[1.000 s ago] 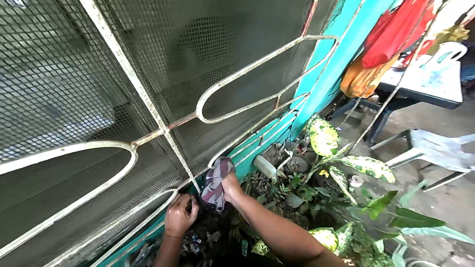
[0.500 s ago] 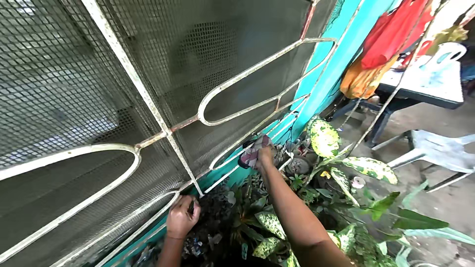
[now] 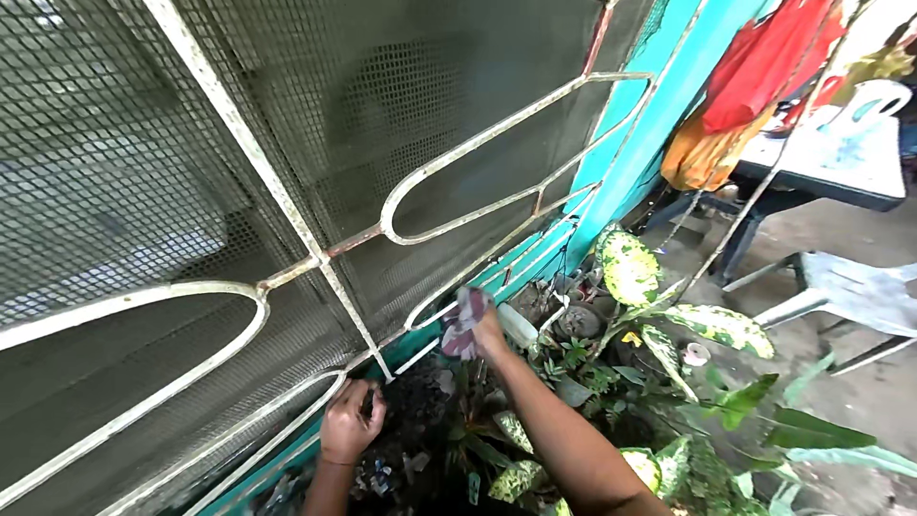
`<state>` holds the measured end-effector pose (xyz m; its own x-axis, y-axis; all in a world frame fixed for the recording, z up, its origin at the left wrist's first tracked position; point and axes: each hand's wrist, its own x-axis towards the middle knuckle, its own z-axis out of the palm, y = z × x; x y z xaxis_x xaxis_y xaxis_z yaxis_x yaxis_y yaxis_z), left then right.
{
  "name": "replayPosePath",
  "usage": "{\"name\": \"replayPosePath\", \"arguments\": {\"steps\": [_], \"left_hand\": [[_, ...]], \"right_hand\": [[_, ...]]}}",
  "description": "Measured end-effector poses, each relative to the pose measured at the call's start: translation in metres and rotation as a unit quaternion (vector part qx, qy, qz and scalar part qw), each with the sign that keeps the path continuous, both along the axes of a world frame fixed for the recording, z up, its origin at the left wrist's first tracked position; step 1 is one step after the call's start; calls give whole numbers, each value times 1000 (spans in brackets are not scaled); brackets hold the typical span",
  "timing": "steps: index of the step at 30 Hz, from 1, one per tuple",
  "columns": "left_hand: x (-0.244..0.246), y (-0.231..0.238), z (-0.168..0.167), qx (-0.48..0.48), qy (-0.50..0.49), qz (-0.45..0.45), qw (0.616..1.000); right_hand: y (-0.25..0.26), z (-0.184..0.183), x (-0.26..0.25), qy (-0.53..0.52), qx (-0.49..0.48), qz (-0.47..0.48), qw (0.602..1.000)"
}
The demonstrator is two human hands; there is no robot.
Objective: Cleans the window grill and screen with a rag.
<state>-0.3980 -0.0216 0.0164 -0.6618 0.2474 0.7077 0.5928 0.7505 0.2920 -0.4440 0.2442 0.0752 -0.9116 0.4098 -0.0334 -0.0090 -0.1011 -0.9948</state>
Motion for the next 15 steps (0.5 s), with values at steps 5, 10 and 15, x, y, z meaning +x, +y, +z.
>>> {"name": "replayPosePath", "arguments": {"steps": [5,10,15], "left_hand": [[1,1,0,-4,-4,5,1000],[0,1,-2,-5,-1,0,1000],[1,0,-1,-8,-4,2,1000]], "right_hand": [[55,-12,-33,-9,-82,-139,987],[18,-3,-20,13,-268,-125,955],[-69,14,25,-5,-324,2,946]]}}
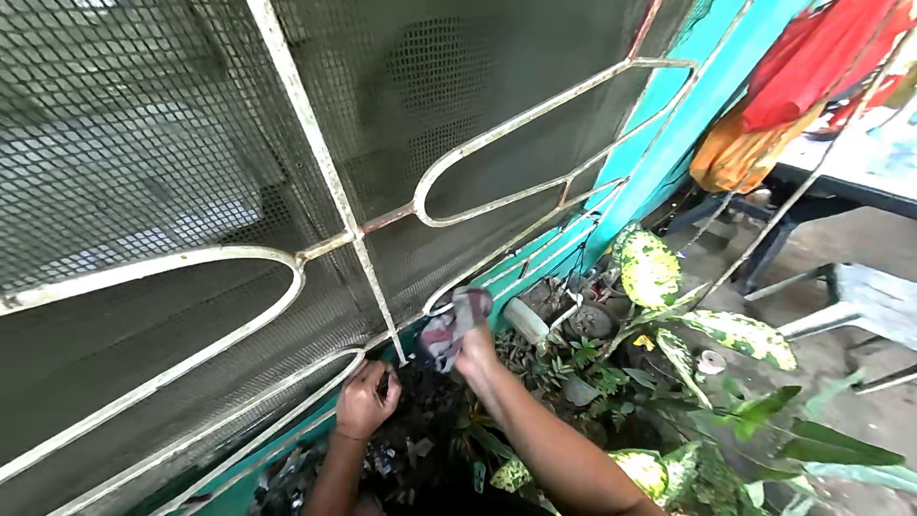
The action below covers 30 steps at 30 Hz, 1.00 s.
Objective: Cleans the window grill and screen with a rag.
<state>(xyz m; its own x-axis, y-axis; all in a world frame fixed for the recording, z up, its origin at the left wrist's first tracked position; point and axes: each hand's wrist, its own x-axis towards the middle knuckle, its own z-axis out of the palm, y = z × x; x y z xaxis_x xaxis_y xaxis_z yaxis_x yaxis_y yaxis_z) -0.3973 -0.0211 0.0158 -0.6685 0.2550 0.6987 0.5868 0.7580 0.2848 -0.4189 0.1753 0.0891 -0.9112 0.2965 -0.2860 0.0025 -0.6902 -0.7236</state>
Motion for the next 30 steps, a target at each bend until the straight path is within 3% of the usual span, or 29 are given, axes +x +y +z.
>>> {"name": "replayPosePath", "arguments": {"steps": [3,6,10,13,15,16,19,23,25,28,30], "left_hand": [[2,2,5,1,0,2,1000],[2,1,5,7,-11,1,1000],[0,2,1,14,0,-5,1000],[1,2,3,10,12,-3,1000],[2,2,4,4,13,3,1000],[2,1,3,1,15,6,1000],[1,1,2,0,17,3,1000],[3,0,5,2,-13,-7,1000],[2,0,4,3,-12,-2,1000],[0,2,3,4,2,2,1000],[2,2,3,4,2,0,1000]], "right_hand": [[-21,21,27,-6,46,75,996],[-8,24,50,79,256,87,959],[3,12,61,316,472,-78,819],[-6,42,63,234,678,-1,697],[-23,52,57,183,755,80,625],[-31,45,53,196,771,61,603],[-35,15,56,243,749,-13,616],[-12,1,84,157,691,148,690],[-5,-6,90,116,683,174,700],[-6,18,83,24,704,239,668],[-9,21,75,99,751,157,634]]}}
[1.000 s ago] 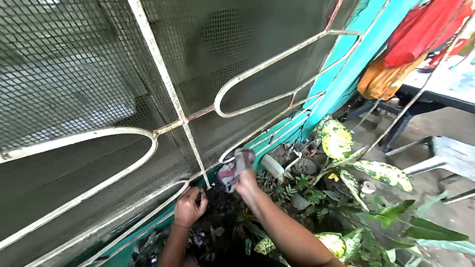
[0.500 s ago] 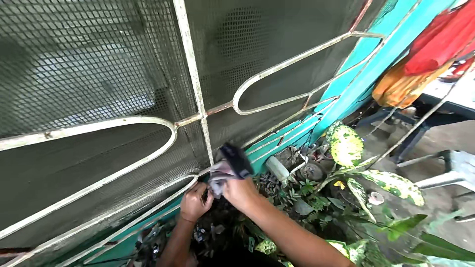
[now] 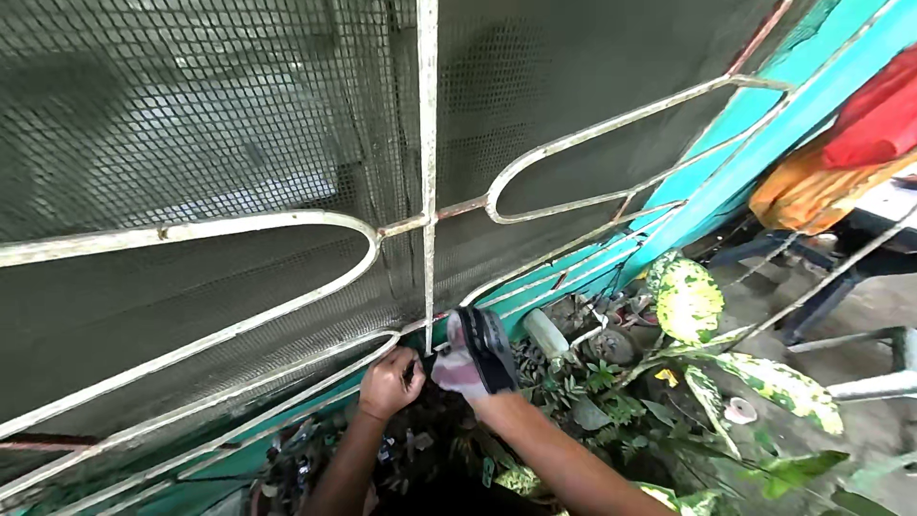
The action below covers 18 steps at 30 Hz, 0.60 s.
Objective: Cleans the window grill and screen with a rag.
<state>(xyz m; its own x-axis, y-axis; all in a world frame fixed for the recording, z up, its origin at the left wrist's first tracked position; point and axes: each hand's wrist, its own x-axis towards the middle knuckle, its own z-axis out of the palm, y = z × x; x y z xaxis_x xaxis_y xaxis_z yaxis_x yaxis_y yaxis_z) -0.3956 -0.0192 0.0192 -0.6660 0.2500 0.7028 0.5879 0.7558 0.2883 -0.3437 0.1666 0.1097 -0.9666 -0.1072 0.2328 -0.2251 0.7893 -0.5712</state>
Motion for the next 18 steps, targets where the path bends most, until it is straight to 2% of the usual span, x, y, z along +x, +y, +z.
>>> {"name": "replayPosePath", "arguments": {"steps": [2,3,6,7,10,12,15,18], "left_hand": [[0,0,1,1,3,-2,1000],[-1,0,0,1,9,0,1000],[-1,0,1,1,13,8,1000],[-1,0,1,3,7,8,1000],[1,-1,2,11,-20,4,1000],[0,-2,2,15,-25,3,1000],[1,-1,0,15,-25,-4,1000],[1,-1,1,15,-25,-5,1000]], "right_hand": [[-4,1,-13,165,17,10,986],[-7,7,-21,194,18,12,981],[-12,34,-32,132,26,9,991],[-11,32,-32,138,32,4,990],[-1,-7,-23,193,0,-17,981],[8,-26,-15,108,-49,-22,993],[11,-39,-13,18,-55,-23,998],[4,-21,-13,149,2,-27,989]]}}
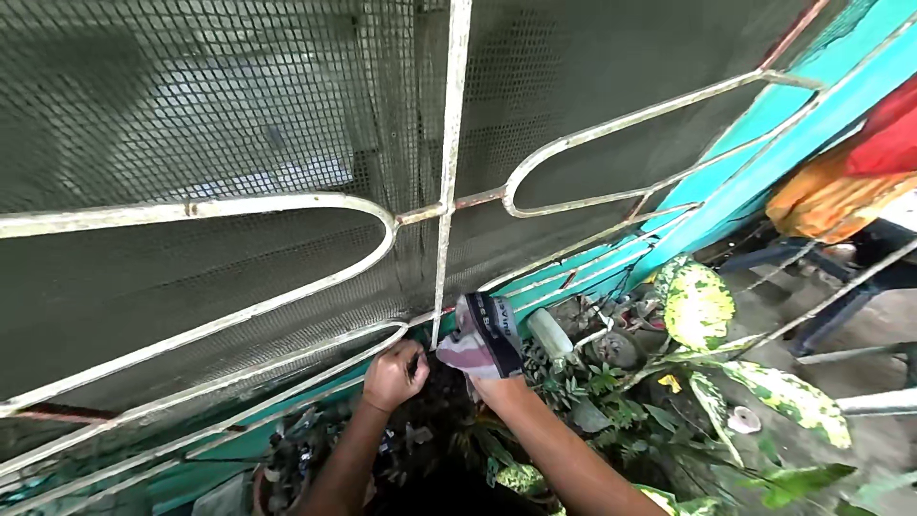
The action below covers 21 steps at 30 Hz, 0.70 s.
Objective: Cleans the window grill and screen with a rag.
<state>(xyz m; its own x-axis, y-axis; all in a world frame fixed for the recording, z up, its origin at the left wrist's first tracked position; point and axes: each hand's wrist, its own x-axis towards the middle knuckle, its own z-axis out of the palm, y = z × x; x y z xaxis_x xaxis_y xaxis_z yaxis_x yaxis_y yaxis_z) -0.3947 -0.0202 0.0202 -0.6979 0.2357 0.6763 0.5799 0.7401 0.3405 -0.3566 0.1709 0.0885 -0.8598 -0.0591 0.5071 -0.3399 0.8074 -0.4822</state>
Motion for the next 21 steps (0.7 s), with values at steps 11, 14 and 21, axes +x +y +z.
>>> {"name": "replayPosePath", "arguments": {"steps": [11,14,21], "left_hand": [[-1,1,-1,-10,6,2,1000],[-1,1,-3,-9,5,-2,1000],[3,1,3,-14,2,-7,1000]], "right_hand": [[6,3,7,-131,-202,54,969],[11,-9,33,-224,-396,29,890],[-12,33,22,-321,-660,37,678]]}}
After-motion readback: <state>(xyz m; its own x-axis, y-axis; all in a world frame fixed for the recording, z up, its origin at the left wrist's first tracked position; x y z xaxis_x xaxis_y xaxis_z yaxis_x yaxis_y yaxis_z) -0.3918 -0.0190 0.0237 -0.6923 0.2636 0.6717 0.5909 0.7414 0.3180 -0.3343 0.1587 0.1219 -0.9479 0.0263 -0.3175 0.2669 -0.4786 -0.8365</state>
